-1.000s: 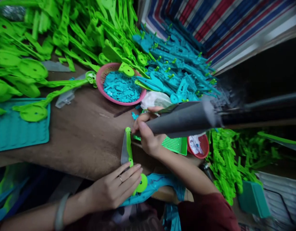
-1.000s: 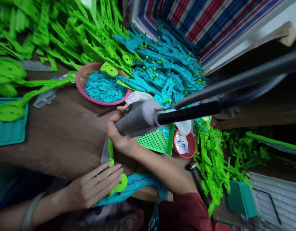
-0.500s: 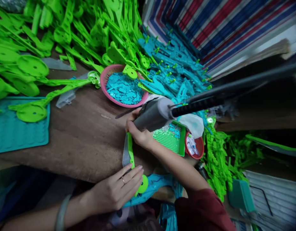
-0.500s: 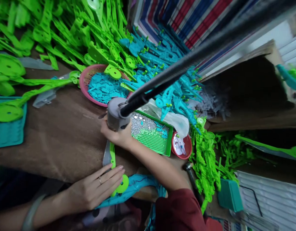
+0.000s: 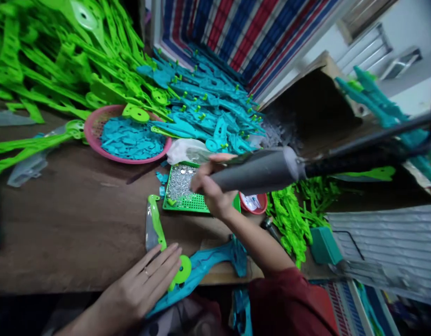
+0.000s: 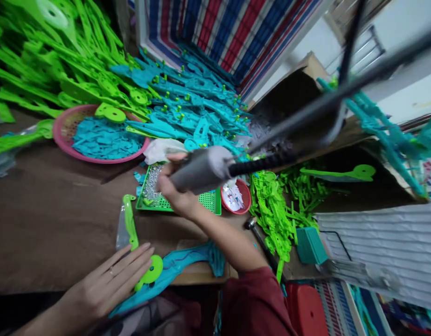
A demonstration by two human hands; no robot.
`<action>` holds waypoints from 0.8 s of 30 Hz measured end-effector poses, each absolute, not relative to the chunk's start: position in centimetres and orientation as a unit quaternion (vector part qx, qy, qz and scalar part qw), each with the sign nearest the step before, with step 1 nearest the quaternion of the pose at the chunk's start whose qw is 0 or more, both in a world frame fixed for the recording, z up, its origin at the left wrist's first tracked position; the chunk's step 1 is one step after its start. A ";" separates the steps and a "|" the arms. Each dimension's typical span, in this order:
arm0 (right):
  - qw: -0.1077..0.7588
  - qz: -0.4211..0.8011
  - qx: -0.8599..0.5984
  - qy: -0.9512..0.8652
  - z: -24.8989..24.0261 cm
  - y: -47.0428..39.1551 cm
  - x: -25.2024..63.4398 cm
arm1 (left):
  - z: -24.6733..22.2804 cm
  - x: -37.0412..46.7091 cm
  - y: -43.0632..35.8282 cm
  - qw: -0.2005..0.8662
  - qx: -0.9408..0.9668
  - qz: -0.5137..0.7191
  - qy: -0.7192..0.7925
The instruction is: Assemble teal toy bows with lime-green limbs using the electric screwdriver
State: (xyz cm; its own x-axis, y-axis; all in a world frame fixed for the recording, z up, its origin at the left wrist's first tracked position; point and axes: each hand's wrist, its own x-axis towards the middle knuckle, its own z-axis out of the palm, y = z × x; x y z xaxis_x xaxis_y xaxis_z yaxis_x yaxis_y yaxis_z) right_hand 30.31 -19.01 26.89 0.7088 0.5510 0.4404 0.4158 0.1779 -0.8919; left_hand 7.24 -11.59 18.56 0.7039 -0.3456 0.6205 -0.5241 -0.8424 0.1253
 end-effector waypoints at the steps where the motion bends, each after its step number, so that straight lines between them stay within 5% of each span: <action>1: 0.698 0.027 -0.619 -0.358 26.5 -20.1 30.9 | 18.6 7.2 -11.6 0.146 0.912 0.299 -0.240; 9: 0.762 0.011 -0.582 -0.284 22.2 -21.6 33.2 | 18.9 7.4 -11.6 0.145 0.915 0.289 -0.240; 24: 0.764 -0.013 -0.585 -0.274 23.1 -21.4 33.0 | 18.8 6.9 -11.8 0.193 0.910 0.286 -0.229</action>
State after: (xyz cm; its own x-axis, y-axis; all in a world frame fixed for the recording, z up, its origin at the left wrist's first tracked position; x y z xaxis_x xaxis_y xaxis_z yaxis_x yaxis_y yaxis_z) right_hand 33.00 -21.44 23.10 0.8495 0.3004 0.4337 0.3402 0.3163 -0.8855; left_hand 6.87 -11.84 18.76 0.7318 -0.3066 0.6087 -0.5274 -0.8204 0.2209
